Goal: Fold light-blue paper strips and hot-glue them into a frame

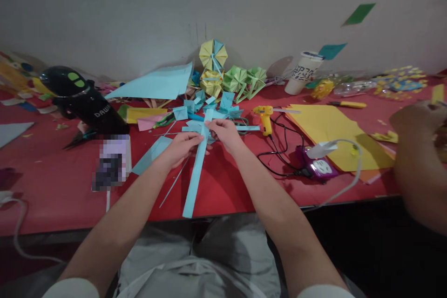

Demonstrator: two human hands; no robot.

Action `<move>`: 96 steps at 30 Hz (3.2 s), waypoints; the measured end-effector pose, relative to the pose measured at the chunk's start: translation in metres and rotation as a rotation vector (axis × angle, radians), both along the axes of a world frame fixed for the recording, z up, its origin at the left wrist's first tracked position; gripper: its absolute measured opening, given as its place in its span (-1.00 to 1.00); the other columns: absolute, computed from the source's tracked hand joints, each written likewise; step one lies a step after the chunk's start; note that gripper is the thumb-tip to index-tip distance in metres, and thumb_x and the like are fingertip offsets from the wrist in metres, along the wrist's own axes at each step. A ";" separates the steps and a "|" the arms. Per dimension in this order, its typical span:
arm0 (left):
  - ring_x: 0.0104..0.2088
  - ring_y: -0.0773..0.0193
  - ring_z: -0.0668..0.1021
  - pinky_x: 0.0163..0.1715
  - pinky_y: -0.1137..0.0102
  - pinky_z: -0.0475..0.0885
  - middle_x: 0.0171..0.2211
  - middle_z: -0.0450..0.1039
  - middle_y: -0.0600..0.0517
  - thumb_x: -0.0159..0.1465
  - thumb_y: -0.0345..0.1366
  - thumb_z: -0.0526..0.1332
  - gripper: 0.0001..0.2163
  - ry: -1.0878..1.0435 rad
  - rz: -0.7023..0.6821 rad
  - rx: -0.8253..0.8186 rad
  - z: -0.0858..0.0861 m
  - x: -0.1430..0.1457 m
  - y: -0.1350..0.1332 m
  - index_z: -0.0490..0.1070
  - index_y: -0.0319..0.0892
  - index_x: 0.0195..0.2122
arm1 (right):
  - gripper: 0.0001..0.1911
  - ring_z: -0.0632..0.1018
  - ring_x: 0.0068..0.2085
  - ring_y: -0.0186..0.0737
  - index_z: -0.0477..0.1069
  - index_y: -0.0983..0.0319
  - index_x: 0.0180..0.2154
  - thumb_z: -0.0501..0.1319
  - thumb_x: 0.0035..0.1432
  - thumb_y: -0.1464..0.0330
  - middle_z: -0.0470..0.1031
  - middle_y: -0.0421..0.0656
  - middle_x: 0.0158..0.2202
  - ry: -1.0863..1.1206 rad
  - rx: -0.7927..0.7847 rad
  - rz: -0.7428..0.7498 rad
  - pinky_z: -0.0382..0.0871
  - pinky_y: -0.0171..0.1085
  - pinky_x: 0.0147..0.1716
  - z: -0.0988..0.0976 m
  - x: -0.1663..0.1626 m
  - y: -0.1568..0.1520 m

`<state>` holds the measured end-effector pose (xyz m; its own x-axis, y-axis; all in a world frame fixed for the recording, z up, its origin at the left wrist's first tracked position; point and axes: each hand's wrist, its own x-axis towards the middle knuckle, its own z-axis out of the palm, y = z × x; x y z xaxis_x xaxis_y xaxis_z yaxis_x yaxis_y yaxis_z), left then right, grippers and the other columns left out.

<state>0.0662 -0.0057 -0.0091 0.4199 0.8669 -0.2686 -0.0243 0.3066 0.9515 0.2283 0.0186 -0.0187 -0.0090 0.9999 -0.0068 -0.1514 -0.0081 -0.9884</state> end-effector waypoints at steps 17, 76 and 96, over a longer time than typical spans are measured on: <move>-0.44 0.29 0.65 -0.37 0.40 0.57 -0.38 0.63 -0.09 0.30 -0.30 0.26 -0.87 0.025 -0.022 0.013 -0.005 0.002 0.000 0.48 -0.28 -0.31 | -0.44 0.20 -0.64 -0.44 0.23 0.19 -0.66 0.42 -0.11 -0.06 0.19 -0.31 -0.70 0.020 0.138 -0.256 0.03 -0.34 -0.67 -0.002 0.009 0.008; -0.52 0.36 0.60 -0.45 0.46 0.47 -0.39 0.62 -0.10 0.35 -0.38 0.16 -0.87 0.082 0.066 0.144 0.004 -0.001 0.007 0.42 -0.31 -0.33 | -0.50 0.28 -0.58 -0.41 0.35 0.22 -0.66 0.40 -0.09 -0.03 0.31 -0.29 -0.68 -0.263 0.204 0.015 0.14 -0.33 -0.56 -0.010 -0.004 0.002; -0.46 0.26 0.64 -0.42 0.41 0.52 -0.41 0.62 -0.14 0.29 -0.34 0.25 -0.88 0.126 -0.159 0.038 0.003 -0.002 0.002 0.44 -0.29 -0.36 | -0.47 0.25 -0.61 -0.41 0.31 0.18 -0.61 0.37 -0.10 -0.11 0.21 -0.31 -0.68 0.004 0.269 -0.393 0.16 -0.33 -0.60 -0.008 0.033 0.023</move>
<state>0.0637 -0.0038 -0.0061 0.5177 0.8029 -0.2956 0.1413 0.2606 0.9551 0.2615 0.0420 -0.0268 0.3709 0.8936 0.2526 -0.0950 0.3071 -0.9469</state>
